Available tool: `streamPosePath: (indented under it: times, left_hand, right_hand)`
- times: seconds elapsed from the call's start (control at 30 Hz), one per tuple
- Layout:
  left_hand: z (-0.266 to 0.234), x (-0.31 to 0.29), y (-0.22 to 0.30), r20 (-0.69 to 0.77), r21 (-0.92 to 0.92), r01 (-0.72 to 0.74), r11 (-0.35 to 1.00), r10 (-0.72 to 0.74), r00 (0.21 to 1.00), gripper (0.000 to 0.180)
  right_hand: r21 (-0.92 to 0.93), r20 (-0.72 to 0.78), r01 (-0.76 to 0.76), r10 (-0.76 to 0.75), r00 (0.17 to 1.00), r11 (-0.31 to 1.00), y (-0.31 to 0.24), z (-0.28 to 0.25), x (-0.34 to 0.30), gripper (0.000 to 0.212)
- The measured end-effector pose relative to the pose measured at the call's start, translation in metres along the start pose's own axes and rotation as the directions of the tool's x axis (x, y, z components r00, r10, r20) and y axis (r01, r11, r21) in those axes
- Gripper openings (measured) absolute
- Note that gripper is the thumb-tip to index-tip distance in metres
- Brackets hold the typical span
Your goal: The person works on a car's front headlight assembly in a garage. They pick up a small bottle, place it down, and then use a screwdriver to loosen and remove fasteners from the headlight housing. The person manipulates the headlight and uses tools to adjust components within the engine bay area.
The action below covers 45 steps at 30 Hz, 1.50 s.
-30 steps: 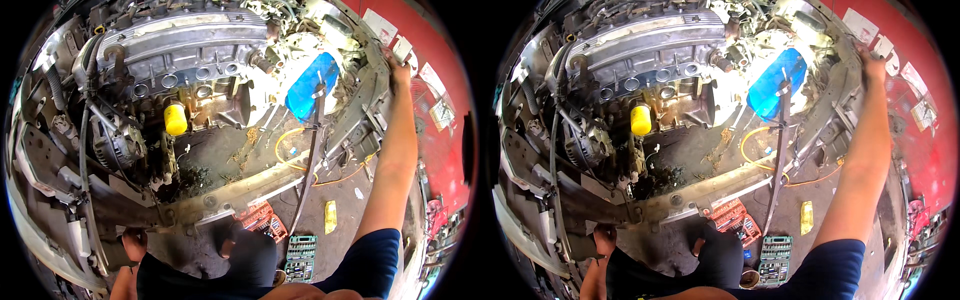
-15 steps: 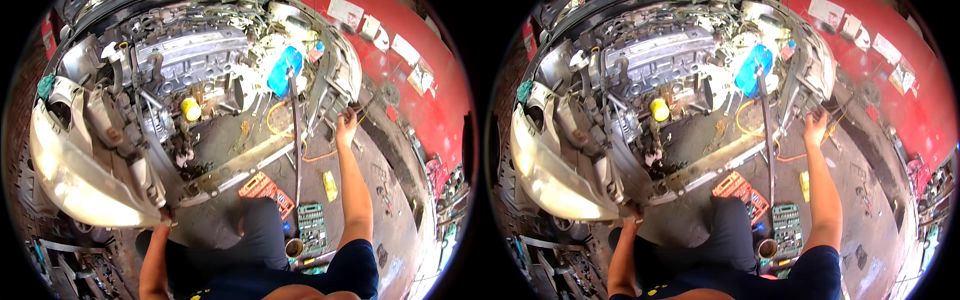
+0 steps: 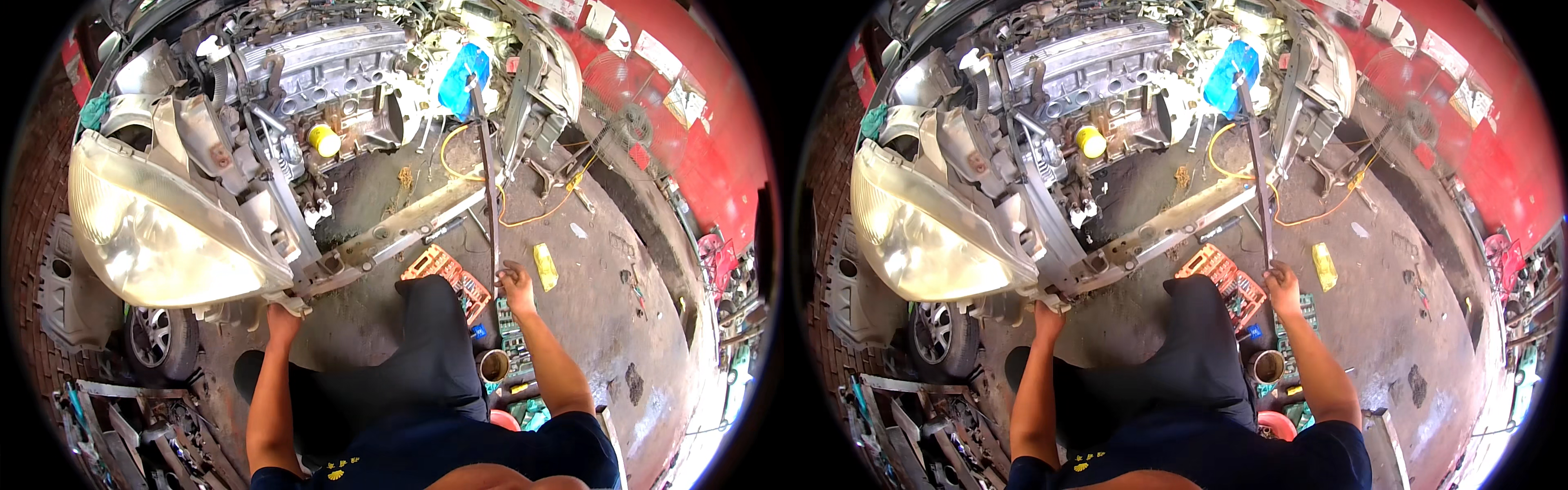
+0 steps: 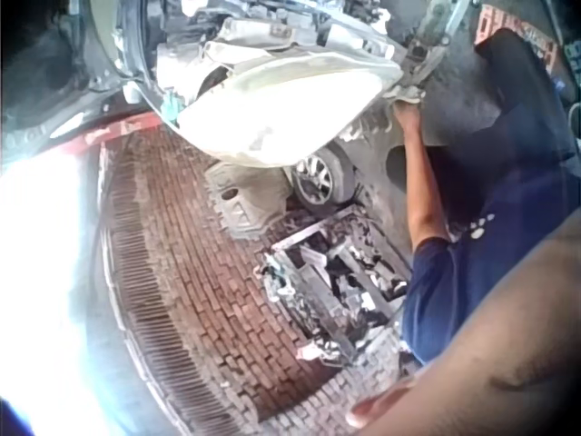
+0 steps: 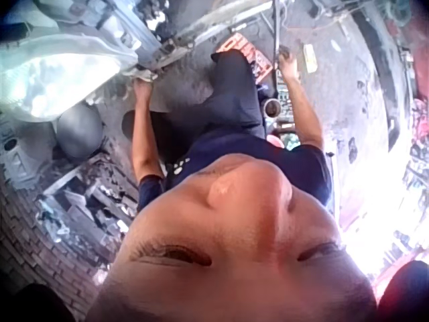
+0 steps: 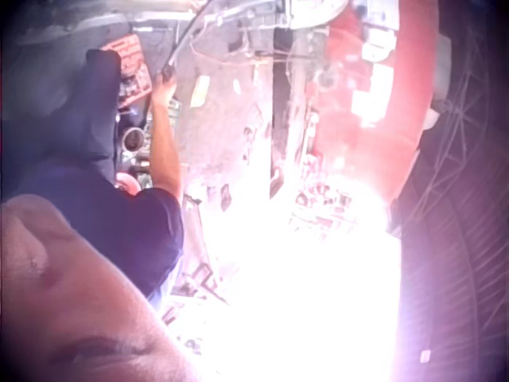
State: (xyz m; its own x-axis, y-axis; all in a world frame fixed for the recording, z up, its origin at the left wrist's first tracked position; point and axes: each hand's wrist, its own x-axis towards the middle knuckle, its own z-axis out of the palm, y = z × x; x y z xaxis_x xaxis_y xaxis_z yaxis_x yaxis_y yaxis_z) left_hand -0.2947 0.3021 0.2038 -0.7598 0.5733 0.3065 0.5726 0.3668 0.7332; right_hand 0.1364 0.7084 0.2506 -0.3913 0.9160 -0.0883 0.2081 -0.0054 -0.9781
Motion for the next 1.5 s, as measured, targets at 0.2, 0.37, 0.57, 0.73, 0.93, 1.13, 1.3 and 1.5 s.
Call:
streamPosePath:
  times: [0.2, 0.37, 0.57, 0.73, 0.93, 1.13, 1.3, 1.5]
  left_hand:
    - [0.003, -0.006, -0.029, 0.043, 0.103, 0.01, 0.995, -0.014, 0.999, 0.027]
    - [0.008, -0.012, -0.026, 0.015, 0.04, -0.005, 0.999, 0.004, 1.0, 0.03]
    - [0.013, -0.021, -0.035, -0.009, 0.008, -0.009, 1.0, 0.01, 1.0, 0.029]
    - [0.02, -0.033, -0.041, -0.027, -0.384, 0.075, 0.92, -0.092, 0.995, 0.029]
    - [0.015, -0.031, -0.011, -0.074, -0.396, 0.116, 0.911, -0.157, 0.985, 0.026]
    - [0.014, -0.03, 0.016, -0.121, -0.288, 0.076, 0.955, -0.115, 0.986, 0.024]
    - [0.014, -0.034, 0.0, -0.113, -0.217, 0.104, 0.971, -0.131, 0.985, 0.031]
    - [0.025, -0.04, 0.007, -0.087, -0.196, 0.105, 0.975, -0.124, 0.988, 0.029]
  right_hand:
    - [0.146, 0.071, 0.134, -0.145, 0.987, 0.98, -0.019, 0.046, -0.001, 0.042]
    - [0.181, 0.109, 0.22, -0.242, 0.964, 0.959, -0.064, 0.076, -0.016, 0.038]
    - [0.257, 0.237, 0.272, -0.334, 0.913, 0.927, -0.095, 0.148, -0.046, 0.04]
    - [0.31, 0.444, 0.219, -0.345, 0.827, 0.925, -0.093, 0.216, -0.059, 0.034]
    - [0.17, 0.503, 0.303, -0.347, 0.792, 0.938, -0.029, 0.301, -0.048, 0.025]
    - [0.005, 0.412, 0.53, -0.485, 0.771, 0.848, -0.009, 0.318, -0.083, 0.015]
    - [0.031, 0.533, 0.528, -0.461, 0.71, 0.849, -0.023, 0.326, -0.091, 0.016]
    - [0.008, 0.597, 0.441, -0.358, 0.718, 0.897, -0.02, 0.322, -0.104, 0.018]
